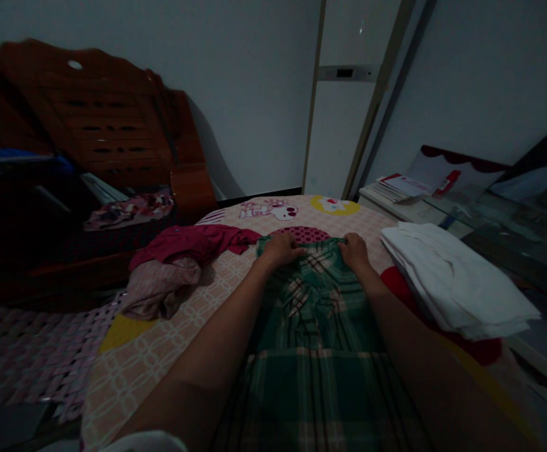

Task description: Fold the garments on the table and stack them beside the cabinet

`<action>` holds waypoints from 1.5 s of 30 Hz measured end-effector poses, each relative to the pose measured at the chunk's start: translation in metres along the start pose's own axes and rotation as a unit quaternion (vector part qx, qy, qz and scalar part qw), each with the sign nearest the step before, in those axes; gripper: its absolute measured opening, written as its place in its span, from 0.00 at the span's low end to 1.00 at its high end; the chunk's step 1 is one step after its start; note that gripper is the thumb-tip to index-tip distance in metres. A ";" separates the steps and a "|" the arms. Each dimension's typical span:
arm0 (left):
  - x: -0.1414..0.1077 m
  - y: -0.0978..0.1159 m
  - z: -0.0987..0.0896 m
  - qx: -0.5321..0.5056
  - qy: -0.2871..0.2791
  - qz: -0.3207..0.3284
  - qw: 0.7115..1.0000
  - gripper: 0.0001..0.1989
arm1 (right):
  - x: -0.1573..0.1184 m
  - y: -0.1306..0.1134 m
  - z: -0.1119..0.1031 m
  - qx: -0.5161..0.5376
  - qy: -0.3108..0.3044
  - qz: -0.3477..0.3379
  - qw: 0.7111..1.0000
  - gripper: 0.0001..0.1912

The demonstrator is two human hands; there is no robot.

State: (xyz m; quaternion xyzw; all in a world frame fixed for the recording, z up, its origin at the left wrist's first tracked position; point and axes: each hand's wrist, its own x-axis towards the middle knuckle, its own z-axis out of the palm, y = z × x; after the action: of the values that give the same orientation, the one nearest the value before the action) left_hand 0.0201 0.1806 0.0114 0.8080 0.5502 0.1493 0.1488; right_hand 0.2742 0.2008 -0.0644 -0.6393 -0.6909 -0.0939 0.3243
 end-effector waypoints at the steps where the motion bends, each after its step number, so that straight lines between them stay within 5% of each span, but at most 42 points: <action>1: 0.000 -0.003 -0.001 0.004 -0.019 0.003 1.000 0.17 | -0.001 0.001 -0.001 -0.007 0.014 0.004 1.000 0.04; 6: -0.001 -0.005 0.000 -0.009 -0.080 0.032 0.996 0.24 | -0.005 0.003 -0.006 -0.050 -0.015 0.010 0.999 0.05; 10: -0.003 0.000 -0.001 -0.014 -0.099 0.033 0.994 0.14 | -0.007 0.001 -0.007 -0.060 -0.046 0.012 0.997 0.08; 15: -0.005 -0.003 -0.005 -0.082 -0.131 0.049 0.987 0.05 | -0.003 -0.005 -0.020 -0.009 0.003 -0.027 1.000 0.16; 18: -0.005 -0.006 -0.005 -0.108 -0.115 0.041 0.987 0.06 | 0.000 -0.016 -0.034 0.004 -0.017 -0.087 0.996 0.14; 24: -0.004 -0.007 -0.005 -0.099 -0.087 0.033 0.991 0.06 | -0.006 -0.032 -0.040 -0.025 -0.169 -0.150 0.974 0.07; 32: -0.003 -0.011 -0.003 -0.006 -0.063 0.012 0.998 0.08 | -0.011 -0.029 -0.035 -0.056 -0.164 -0.169 0.970 0.07; 38: -0.013 0.018 -0.040 -0.131 -0.053 0.103 0.985 0.08 | -0.014 -0.033 -0.035 -0.057 -0.149 -0.170 0.973 0.08; 42: -0.034 0.047 -0.053 -0.150 -0.174 0.201 0.952 0.06 | -0.015 -0.033 -0.033 -0.049 -0.136 -0.171 0.975 0.08; 45: -0.057 0.063 -0.037 -0.086 -0.274 0.266 0.920 0.14 | -0.015 -0.032 -0.031 -0.044 -0.129 -0.163 0.977 0.08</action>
State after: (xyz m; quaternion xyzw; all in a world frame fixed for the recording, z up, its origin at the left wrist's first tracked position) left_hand 0.0382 0.1086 0.0659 0.9180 0.2380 0.0029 0.3172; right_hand 0.2539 0.1665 -0.0402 -0.5384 -0.8170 -0.0931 0.1844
